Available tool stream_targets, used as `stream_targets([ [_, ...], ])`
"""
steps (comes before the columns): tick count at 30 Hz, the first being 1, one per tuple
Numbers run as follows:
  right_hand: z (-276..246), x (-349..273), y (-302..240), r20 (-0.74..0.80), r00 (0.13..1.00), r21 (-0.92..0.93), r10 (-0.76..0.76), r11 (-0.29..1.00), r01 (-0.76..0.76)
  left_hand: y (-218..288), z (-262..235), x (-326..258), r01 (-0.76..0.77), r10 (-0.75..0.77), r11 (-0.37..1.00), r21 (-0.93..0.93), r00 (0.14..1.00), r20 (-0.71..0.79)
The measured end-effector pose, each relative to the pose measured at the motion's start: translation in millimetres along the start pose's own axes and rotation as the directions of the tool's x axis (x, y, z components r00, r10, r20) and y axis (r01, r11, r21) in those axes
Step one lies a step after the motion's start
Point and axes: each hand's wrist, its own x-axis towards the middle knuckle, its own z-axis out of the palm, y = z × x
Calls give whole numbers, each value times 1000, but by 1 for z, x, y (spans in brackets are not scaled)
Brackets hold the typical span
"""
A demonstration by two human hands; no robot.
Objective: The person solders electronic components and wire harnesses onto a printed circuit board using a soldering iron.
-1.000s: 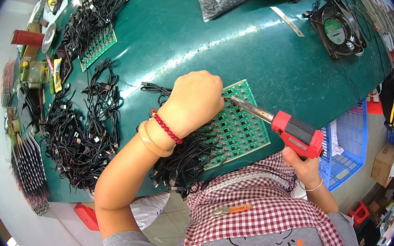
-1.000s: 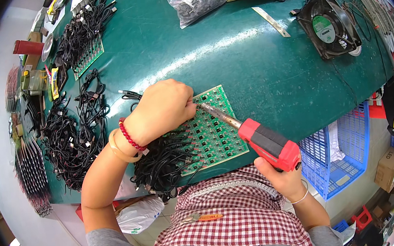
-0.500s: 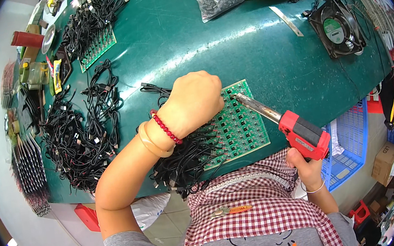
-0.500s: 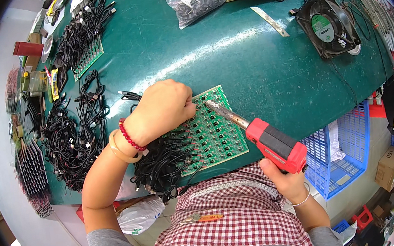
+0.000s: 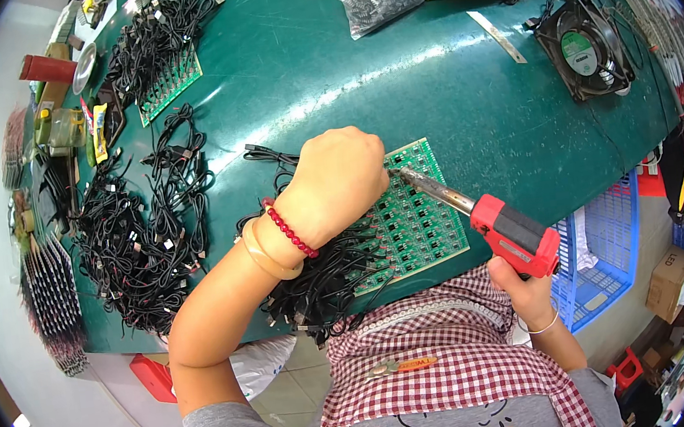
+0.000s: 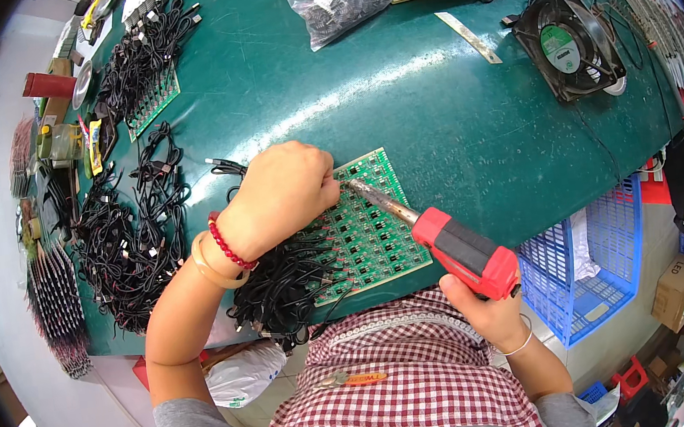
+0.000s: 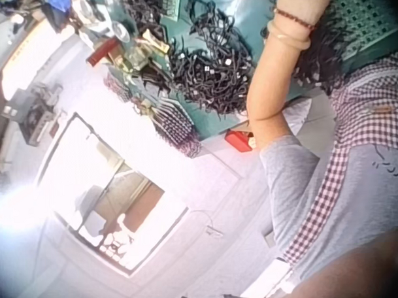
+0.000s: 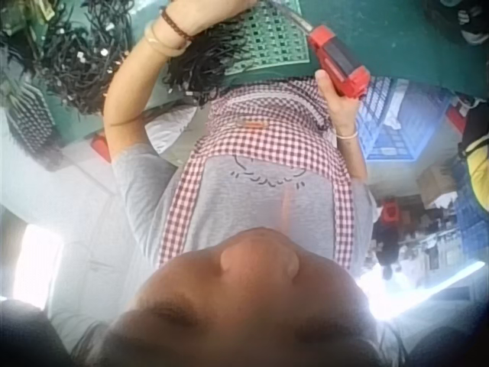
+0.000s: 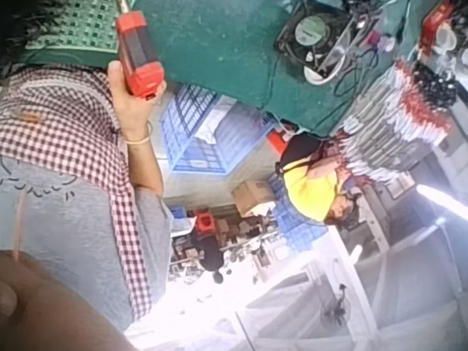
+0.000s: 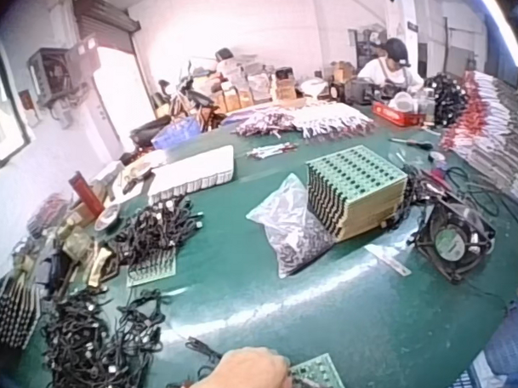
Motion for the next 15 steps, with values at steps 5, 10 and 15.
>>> stream_targets([
  [5, -7, -7, 14, -35, 999, 46, -26, 999, 28, 3, -1, -1, 20, -20, 1000, 11, 1000, 3],
  [10, -8, -7, 16, -40, 999, 70, -28, 997, 31, 3, -2, -2, 25, -25, 1000, 13, 1000, 1],
  [15, -2, -4, 8, -29, 1000, 49, 10, 999, -9, 2, 1, 0, 8, -8, 1000, 8, 1000, -9],
])
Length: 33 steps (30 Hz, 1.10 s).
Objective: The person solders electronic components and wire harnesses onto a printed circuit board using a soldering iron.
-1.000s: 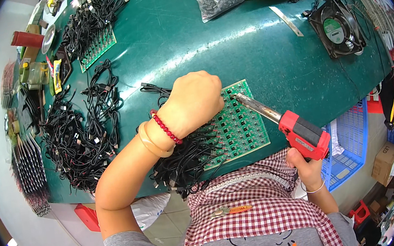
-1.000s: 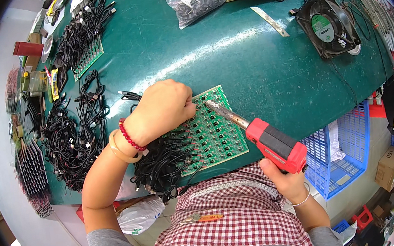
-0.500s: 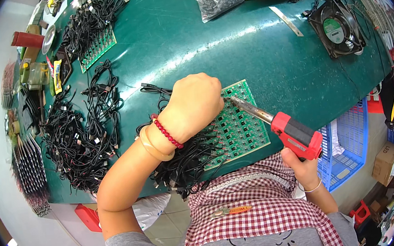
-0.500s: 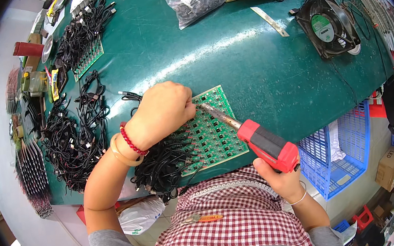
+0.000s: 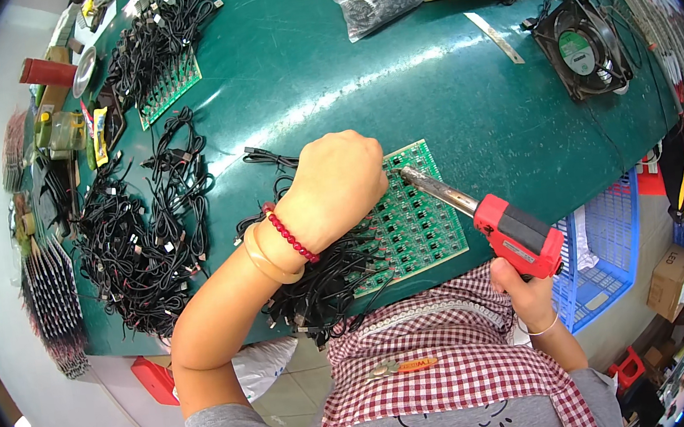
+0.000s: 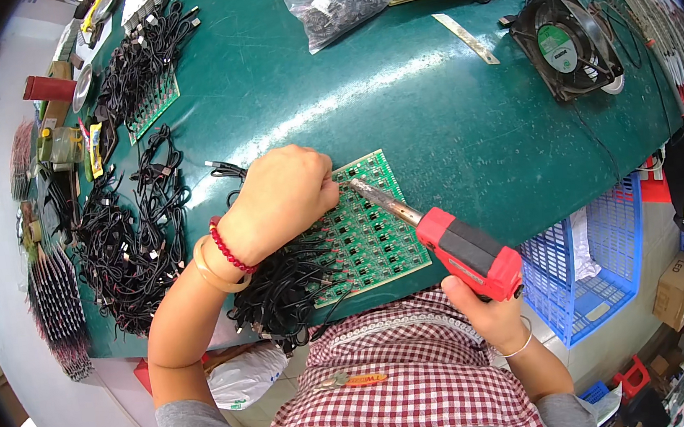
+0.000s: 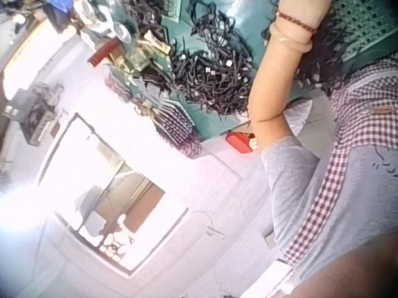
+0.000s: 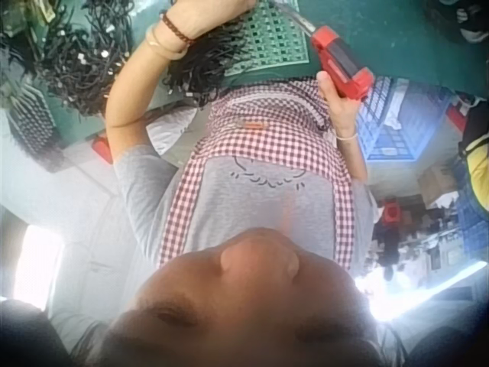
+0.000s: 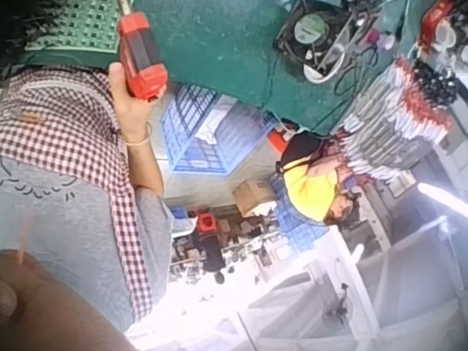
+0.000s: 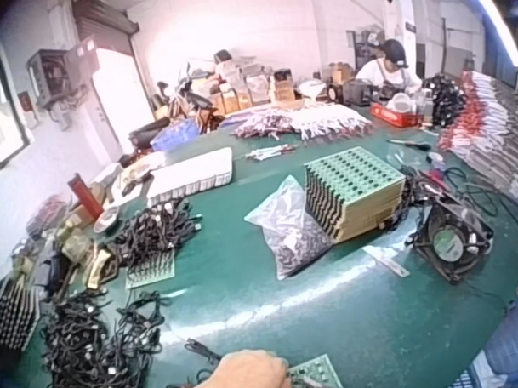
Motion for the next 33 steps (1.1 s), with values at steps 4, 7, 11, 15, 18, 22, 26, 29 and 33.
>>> stream_targets([
  [4, 4, 2, -6, 17, 1000, -18, -3, 1000, 4, 0, -1, -3, 3, -3, 1000, -1, 1000, -1],
  [7, 4, 3, -7, 52, 998, -69, 22, 997, -19, 0, -2, -5, 11, -11, 1000, 6, 1000, -4],
  [11, -1, -3, 7, -29, 999, -42, -18, 999, 17, 1, -1, -3, 3, -3, 1000, 5, 1000, -2],
  [15, -2, 0, 7, -32, 974, -108, -226, 969, 221, 0, 0, -5, 3, -3, 1000, 7, 1000, -17],
  [18, -5, -3, 8, -50, 988, -39, -146, 989, 145, 0, 0, -4, 5, -5, 1000, 6, 1000, -23],
  [22, -3, 0, 4, -44, 977, -57, -208, 977, 205, 1, -1, -2, 13, -13, 1000, 11, 1000, -21],
  [26, -4, -4, -14, -137, 981, 163, -138, 974, 160, 3, 0, 0, -2, 2, 1000, 9, 999, -36],
  [29, -25, -1, -29, -266, 913, 284, -310, 879, 382, 4, -4, -1, -13, 13, 1000, -2, 1000, -18],
  [33, -62, 21, -56, -579, 655, 162, -486, 719, 676, 2, -2, -6, 0, -1, 999, -40, 1000, -29],
])
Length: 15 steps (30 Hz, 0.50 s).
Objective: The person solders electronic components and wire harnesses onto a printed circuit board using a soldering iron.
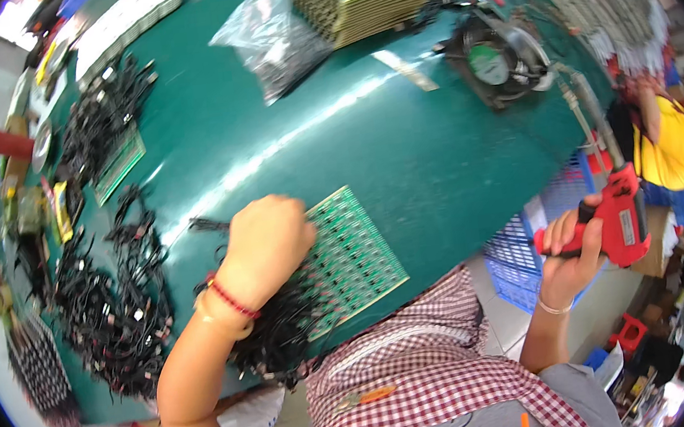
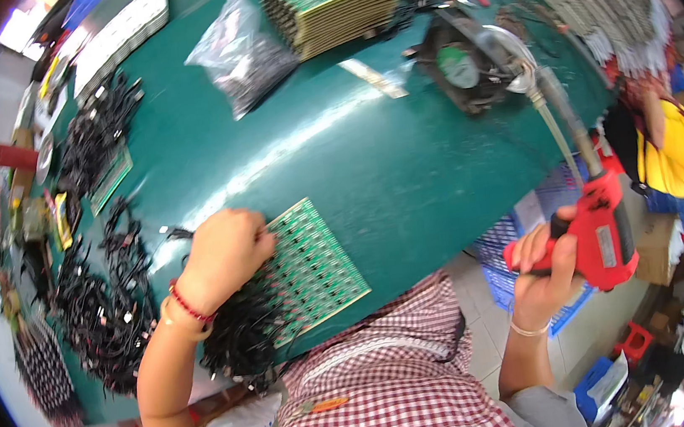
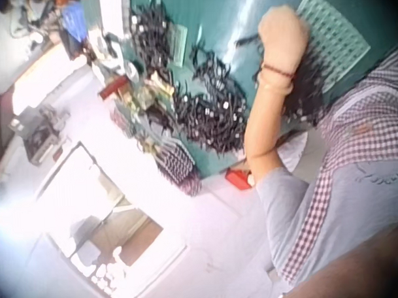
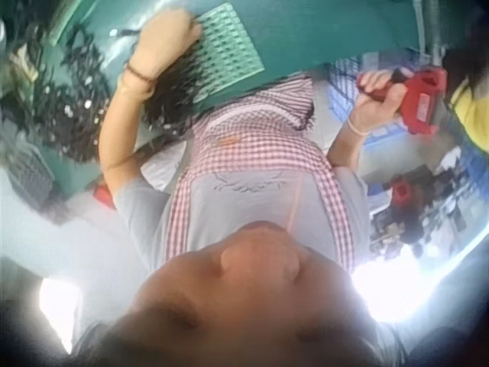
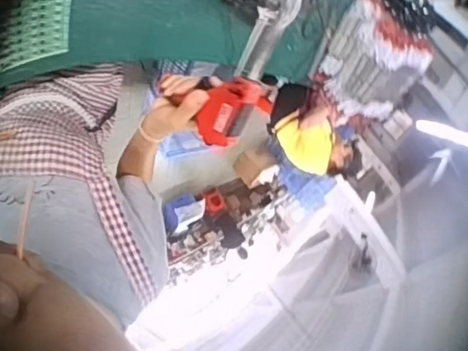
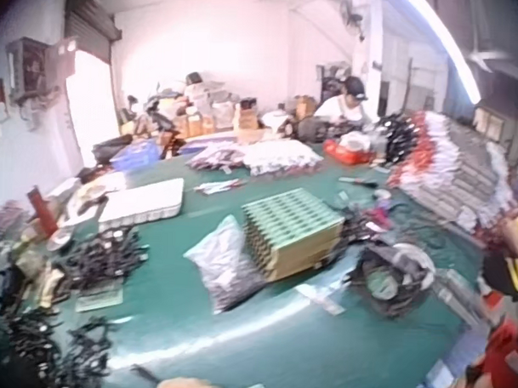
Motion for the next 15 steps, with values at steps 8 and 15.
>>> stream_targets([
  [8, -46, 89, 34, -271, 962, -357, 6, 928, -107, 3, -1, -2, -24, 25, 998, 60, 1000, -14],
  [15, -36, 49, 20, -305, 949, -157, -81, 987, 34, 6, -1, -9, -33, 39, 991, 131, 998, -48],
])
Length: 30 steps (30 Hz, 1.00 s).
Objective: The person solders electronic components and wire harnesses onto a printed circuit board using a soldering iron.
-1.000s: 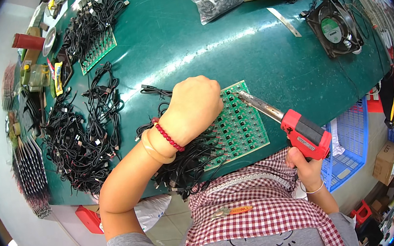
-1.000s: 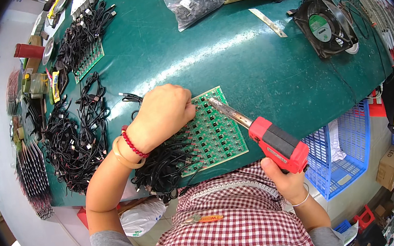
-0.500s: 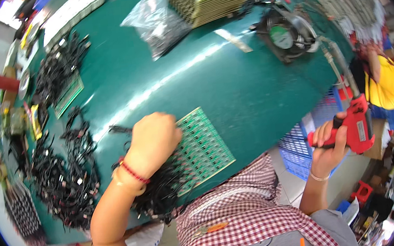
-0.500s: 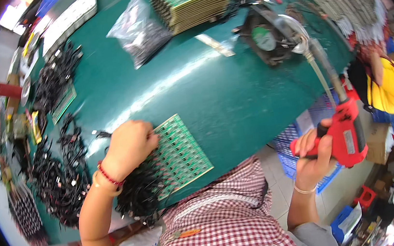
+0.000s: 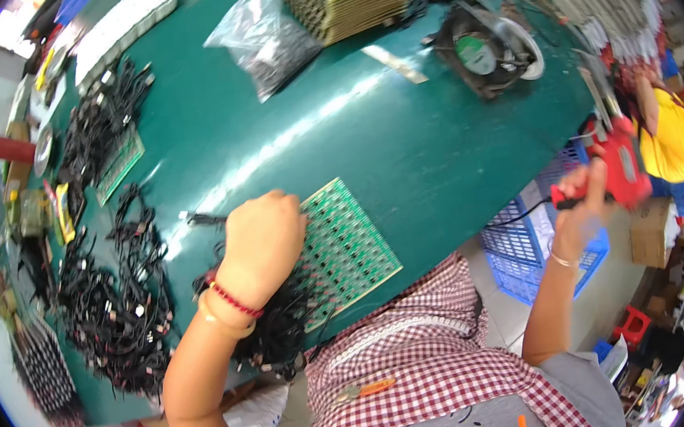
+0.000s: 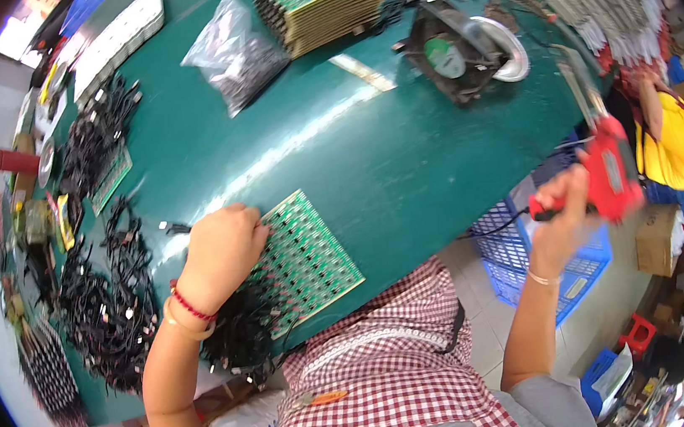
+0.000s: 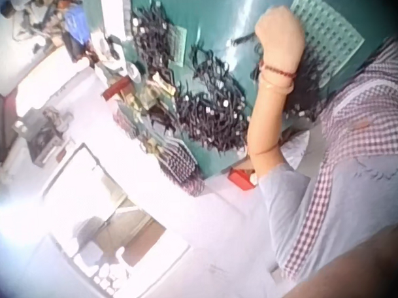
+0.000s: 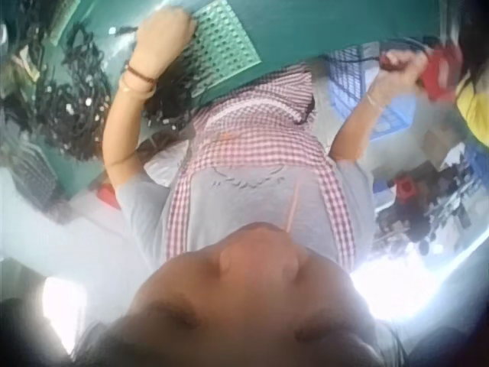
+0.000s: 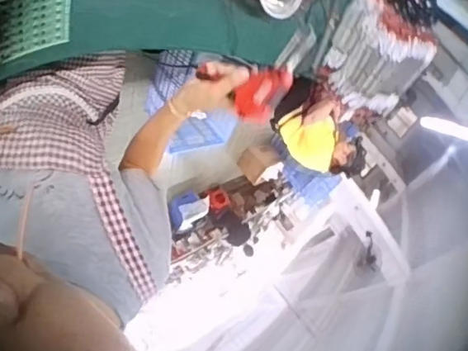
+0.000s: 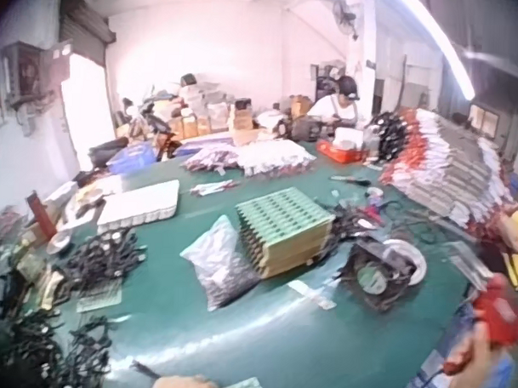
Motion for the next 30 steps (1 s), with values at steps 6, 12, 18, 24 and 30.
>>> stream_targets([
  [6, 2, -93, -22, 236, 967, 155, 91, 979, -130, 3, 5, -7, 47, -48, 999, -23, 998, -48],
  [12, -13, -139, -2, 588, 723, -188, 361, 931, -313, 1, 11, -7, -32, 18, 996, -83, 986, -163],
  [18, -15, -155, 9, 677, 516, -450, 524, 850, -273, 5, 16, -9, -48, 34, 996, -70, 982, -187],
  [24, -3, -160, 12, 667, 503, -435, 550, 835, -336, 8, 19, -7, -59, 50, 997, -40, 979, -198],
  [30, 1, -163, 14, 704, 511, -405, 493, 870, -281, 8, 19, -8, -47, 40, 998, -34, 980, -193],
])
